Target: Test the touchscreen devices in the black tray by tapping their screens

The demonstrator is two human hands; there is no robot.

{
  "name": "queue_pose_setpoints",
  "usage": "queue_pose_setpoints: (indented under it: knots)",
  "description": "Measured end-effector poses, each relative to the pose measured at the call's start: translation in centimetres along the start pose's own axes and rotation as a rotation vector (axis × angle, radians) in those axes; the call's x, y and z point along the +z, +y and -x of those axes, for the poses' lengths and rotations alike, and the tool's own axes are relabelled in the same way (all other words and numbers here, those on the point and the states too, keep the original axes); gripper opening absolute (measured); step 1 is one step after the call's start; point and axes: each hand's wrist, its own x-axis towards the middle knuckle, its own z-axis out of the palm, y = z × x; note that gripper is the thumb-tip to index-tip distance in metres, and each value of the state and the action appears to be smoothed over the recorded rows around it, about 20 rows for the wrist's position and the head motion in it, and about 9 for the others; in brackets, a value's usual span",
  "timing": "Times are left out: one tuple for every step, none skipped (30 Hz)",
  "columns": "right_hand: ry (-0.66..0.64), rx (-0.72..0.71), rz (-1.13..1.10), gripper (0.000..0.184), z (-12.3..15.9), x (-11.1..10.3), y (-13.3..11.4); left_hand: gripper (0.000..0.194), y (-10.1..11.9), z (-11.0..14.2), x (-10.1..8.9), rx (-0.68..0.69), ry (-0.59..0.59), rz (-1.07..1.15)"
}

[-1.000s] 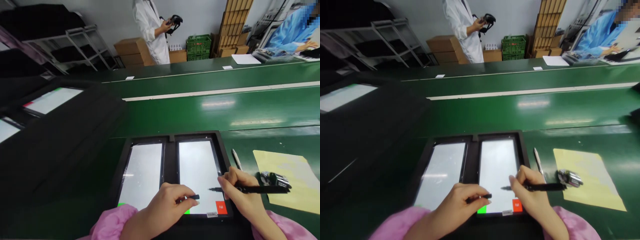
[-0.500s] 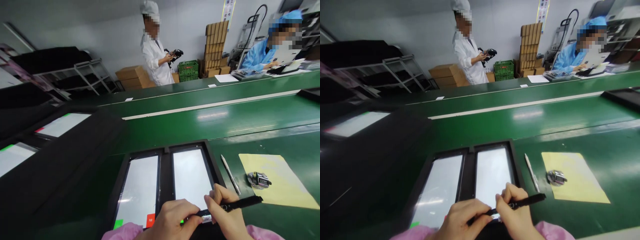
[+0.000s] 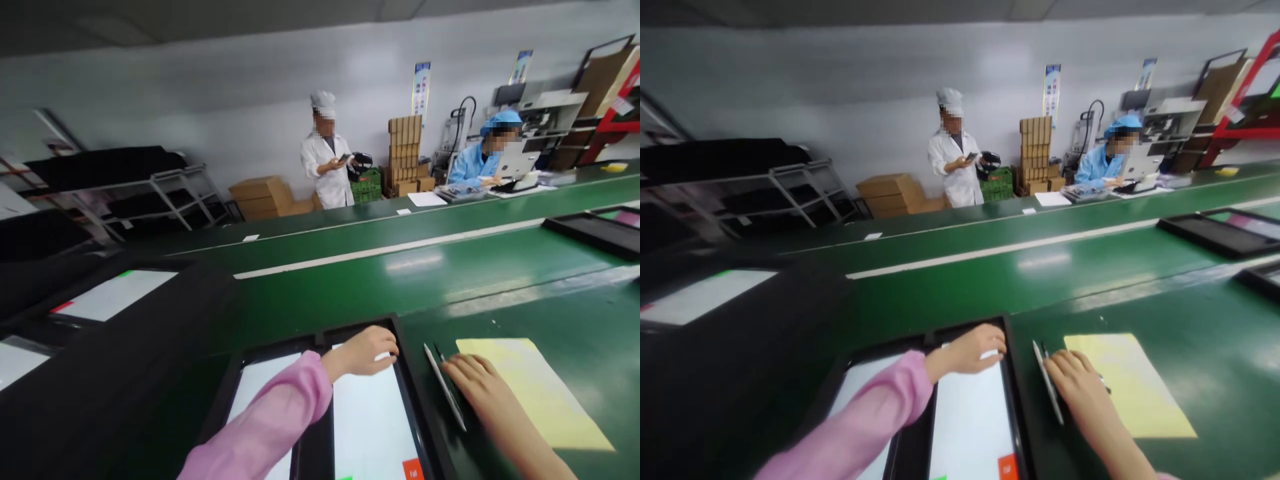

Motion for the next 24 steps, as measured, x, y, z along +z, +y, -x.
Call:
queue_pose_setpoints:
  knots:
    - [0.021, -0.045, 0.102, 0.054, 0.7, 0.6, 0.5, 0.013, 0.0, -0.2, 0.6, 0.013, -0.004, -0.016]
    - [0.035, -0.063, 0.196, 0.058, 1.5, 1.2, 1.0, 0.013, 0.0, -0.3, 1.0, 0.02, -0.004, -0.034]
    - [0.04, -0.057, 0.284, 0.061, 2.3, 1.7, 1.5, 0.013, 0.0, -0.3, 1.4, 0.024, -0.001, -0.051]
    - [0.058, -0.021, 0.359, 0.06, 3.2, 2.1, 2.1, 0.013, -0.1, -0.3, 1.7, 0.026, 0.001, -0.066]
    - [0.055, 0.03, 0.4, 0.056, 4.0, 2.4, 2.7, 0.013, -0.2, -0.3, 1.9, 0.026, 0.001, -0.078]
    - [0.056, 0.102, 0.397, 0.05, 4.8, 2.5, 3.3, 0.013, -0.4, -0.3, 2.0, 0.025, -0.001, -0.087]
    - [0.049, 0.19, 0.345, 0.043, 5.4, 2.4, 3.8, 0.013, -0.5, -0.3, 2.0, 0.022, -0.005, -0.09]
    - [0.017, 0.282, 0.247, 0.038, 5.7, 2.1, 4.2, 0.014, -0.6, -0.2, 2.0, 0.018, -0.01, -0.089]
    - [-0.016, 0.375, 0.128, 0.036, 5.8, 1.7, 4.5, 0.014, -0.7, -0.1, 2.0, 0.013, -0.014, -0.083]
    - [-0.047, 0.469, 0.012, 0.037, 5.6, 1.1, 4.6, 0.014, -0.7, -0.1, 2.0, 0.006, -0.018, -0.071]
    - [-0.069, 0.558, -0.083, 0.037, 5.1, 0.4, 4.5, 0.015, -0.7, 0.0, 2.0, 0.0, -0.021, -0.056]
    - [-0.057, 0.637, -0.134, 0.037, 4.4, -0.4, 4.5, 0.015, -0.6, 0.0, 1.9, -0.006, -0.024, -0.036]
    - [-0.066, 0.685, -0.158, 0.036, 3.4, -1.1, 4.4, 0.017, -0.4, 0.0, 1.9, -0.009, -0.026, -0.015]
    - [-0.077, 0.703, -0.163, 0.036, 2.2, -1.5, 4.4, 0.018, -0.3, 0.0, 1.8, -0.01, -0.029, 0.009]
    - [-0.069, 0.721, -0.141, 0.037, 1.0, -1.6, 4.6, 0.02, -0.3, -0.1, 1.7, -0.007, -0.031, 0.031]
    - [-0.076, 0.739, -0.125, 0.037, -0.2, -1.4, 4.9, 0.023, -0.2, -0.3, 1.5, -0.001, -0.034, 0.052]
    - [-0.089, 0.75, -0.111, 0.034, -1.2, -0.8, 5.2, 0.025, -0.2, -0.4, 1.2, 0.007, -0.036, 0.07]
    - [-0.108, 0.752, -0.105, 0.03, -2.1, 0.0, 5.6, 0.027, -0.2, -0.6, 0.9, 0.015, -0.038, 0.084]
    - [-0.123, 0.745, -0.105, 0.026, -2.8, 1.0, 6.0, 0.027, -0.1, -0.7, 0.4, 0.02, -0.038, 0.093]
    - [-0.131, 0.728, -0.109, 0.024, -3.4, 1.9, 6.3, 0.025, -0.1, -0.6, -0.1, 0.02, -0.034, 0.096]
    - [-0.13, 0.704, -0.118, 0.025, -3.7, 2.6, 6.3, 0.022, 0.1, -0.4, -0.8, 0.01, -0.021, 0.092]
    - [-0.119, 0.677, -0.127, 0.027, -3.8, 3.0, 6.3, 0.021, 0.3, 0.1, -1.5, -0.009, -0.001, 0.081]
    - [-0.098, 0.651, -0.135, 0.031, -3.7, 3.0, 6.1, 0.023, 0.6, 0.9, -2.3, -0.035, 0.024, 0.067]
    - [-0.071, 0.629, -0.141, 0.035, -3.2, 2.7, 5.9, 0.026, 1.1, 1.9, -3.0, -0.068, 0.049, 0.049]
